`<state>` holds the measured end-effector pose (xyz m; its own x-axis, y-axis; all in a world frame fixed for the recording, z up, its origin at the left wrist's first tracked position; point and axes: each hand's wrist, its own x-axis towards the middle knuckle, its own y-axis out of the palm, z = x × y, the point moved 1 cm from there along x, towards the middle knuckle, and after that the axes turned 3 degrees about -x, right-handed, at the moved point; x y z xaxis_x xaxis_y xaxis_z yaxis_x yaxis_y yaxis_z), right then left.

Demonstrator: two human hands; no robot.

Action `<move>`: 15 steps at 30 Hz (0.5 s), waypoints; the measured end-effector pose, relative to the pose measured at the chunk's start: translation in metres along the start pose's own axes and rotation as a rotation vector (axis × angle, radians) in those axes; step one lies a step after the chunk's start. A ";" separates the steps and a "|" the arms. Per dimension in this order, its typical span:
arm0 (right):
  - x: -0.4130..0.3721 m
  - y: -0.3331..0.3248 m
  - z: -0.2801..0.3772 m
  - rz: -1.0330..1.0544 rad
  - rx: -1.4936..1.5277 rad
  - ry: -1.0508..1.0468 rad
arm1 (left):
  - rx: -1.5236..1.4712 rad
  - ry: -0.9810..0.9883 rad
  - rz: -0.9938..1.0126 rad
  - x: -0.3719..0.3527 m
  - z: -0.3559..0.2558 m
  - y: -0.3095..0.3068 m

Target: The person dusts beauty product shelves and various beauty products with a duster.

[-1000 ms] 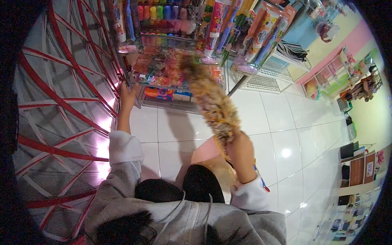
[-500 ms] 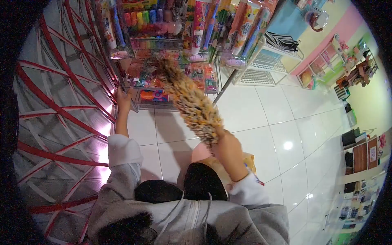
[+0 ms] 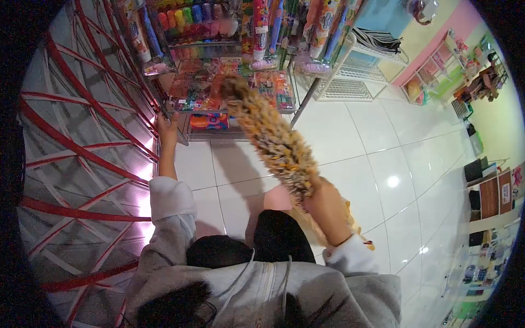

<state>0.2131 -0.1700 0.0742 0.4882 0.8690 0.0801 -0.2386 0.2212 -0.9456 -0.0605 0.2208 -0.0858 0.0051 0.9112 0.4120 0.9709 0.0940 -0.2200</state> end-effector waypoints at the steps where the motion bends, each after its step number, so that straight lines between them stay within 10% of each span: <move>1: -0.001 -0.004 -0.008 -0.025 -0.006 0.044 | 0.017 0.000 0.004 0.002 0.002 0.000; 15: -0.040 -0.028 -0.022 0.247 -0.012 -0.143 | 0.041 -0.017 -0.054 -0.004 -0.004 0.007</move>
<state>0.2188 -0.2209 0.0910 0.2934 0.9496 -0.1101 -0.3254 -0.0091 -0.9455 -0.0533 0.2159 -0.0854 -0.0511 0.9109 0.4094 0.9592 0.1588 -0.2338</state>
